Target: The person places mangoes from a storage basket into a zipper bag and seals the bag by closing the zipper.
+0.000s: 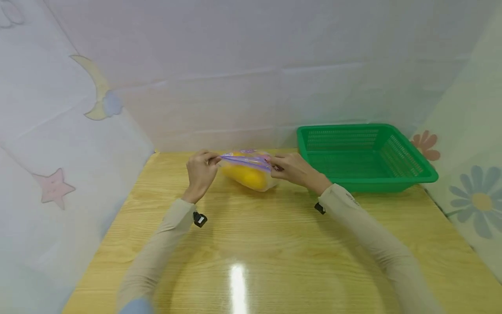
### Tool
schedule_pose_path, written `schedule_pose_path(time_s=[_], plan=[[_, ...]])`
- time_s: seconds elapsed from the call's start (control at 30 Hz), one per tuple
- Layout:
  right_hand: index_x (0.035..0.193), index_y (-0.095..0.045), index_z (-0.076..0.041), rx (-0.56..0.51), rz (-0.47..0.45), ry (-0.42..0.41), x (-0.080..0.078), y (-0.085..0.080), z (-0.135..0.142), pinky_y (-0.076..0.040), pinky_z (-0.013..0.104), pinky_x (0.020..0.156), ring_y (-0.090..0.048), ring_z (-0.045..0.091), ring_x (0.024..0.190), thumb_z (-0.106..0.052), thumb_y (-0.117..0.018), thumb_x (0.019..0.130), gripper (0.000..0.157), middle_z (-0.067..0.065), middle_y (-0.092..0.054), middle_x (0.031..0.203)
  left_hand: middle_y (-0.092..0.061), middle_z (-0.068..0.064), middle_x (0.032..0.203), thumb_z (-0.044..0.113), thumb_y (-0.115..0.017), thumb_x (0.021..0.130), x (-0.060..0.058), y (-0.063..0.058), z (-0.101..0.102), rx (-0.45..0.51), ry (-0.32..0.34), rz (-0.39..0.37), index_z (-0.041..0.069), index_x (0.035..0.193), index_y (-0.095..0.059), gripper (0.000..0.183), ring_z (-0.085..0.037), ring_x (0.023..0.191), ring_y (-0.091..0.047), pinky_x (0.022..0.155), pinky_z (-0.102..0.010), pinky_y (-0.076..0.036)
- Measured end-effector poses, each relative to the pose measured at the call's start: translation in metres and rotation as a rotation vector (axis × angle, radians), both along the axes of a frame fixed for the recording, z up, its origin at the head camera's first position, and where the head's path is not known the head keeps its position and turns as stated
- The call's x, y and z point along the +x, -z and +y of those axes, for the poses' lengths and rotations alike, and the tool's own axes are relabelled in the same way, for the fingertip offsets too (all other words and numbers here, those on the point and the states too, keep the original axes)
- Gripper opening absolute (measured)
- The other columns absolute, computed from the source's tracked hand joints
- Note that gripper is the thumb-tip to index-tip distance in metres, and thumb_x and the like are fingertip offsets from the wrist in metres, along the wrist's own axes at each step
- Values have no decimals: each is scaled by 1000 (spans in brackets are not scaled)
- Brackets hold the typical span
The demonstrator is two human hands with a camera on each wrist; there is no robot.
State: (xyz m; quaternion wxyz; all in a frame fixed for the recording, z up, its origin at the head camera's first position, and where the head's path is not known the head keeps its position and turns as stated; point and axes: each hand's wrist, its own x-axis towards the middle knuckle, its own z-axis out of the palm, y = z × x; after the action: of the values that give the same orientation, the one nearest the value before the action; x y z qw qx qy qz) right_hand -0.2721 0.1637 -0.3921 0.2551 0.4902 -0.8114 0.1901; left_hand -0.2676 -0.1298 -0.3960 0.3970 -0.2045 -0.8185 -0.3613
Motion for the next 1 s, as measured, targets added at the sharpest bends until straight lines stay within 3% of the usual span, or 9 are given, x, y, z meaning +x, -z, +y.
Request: schedule_pose_path(time_s=[0.1,0.23,0.47,0.57,0.7,1.0], plan=[[81,-57,-8,20,-21,13,2,0,3,-28,21,47,-34,5,52,-1,-67,86,13,-2,-44,67,-69,-16,75,-2,-75,84,3,-2,-6,-32,21,-19,-6,78,-76,8,-29,59,-64,55,-39,-52],[83,-60,-6,55,-48,45,7,0,7,-33,21,46,-39,7,51,-2,-67,87,9,0,-49,68,-69,-15,74,-1,-75,84,4,4,-8,-39,29,-32,-5,77,-76,8,-28,59,-63,54,-38,-51],[83,-61,-8,144,-132,52,15,-3,7,-42,22,50,-48,8,54,-17,-75,89,17,-1,-56,71,-68,-14,73,0,-75,85,6,9,-9,-43,30,-24,-5,78,-76,8,-27,57,-62,52,-38,-50],[81,-60,-8,171,-161,40,20,-6,6,-43,22,51,-48,9,56,-16,-77,87,20,-1,-55,71,-68,-14,73,-2,-77,83,6,9,-10,-39,28,-18,-4,78,-76,5,-27,57,-62,52,-38,-50],[79,-56,-8,215,-127,38,24,-8,7,-41,23,51,-46,10,56,-9,-74,88,20,-1,-51,68,-69,-14,74,-3,-78,81,7,9,-11,-33,34,-17,-4,77,-76,4,-27,58,-63,53,-38,-51],[84,-58,-8,223,-43,122,23,-15,22,-41,25,48,-49,12,53,-8,-75,88,18,0,-51,67,-69,-13,75,-4,-78,81,8,12,-6,-17,91,-13,-5,80,-76,2,-27,64,-65,59,-38,-54]])
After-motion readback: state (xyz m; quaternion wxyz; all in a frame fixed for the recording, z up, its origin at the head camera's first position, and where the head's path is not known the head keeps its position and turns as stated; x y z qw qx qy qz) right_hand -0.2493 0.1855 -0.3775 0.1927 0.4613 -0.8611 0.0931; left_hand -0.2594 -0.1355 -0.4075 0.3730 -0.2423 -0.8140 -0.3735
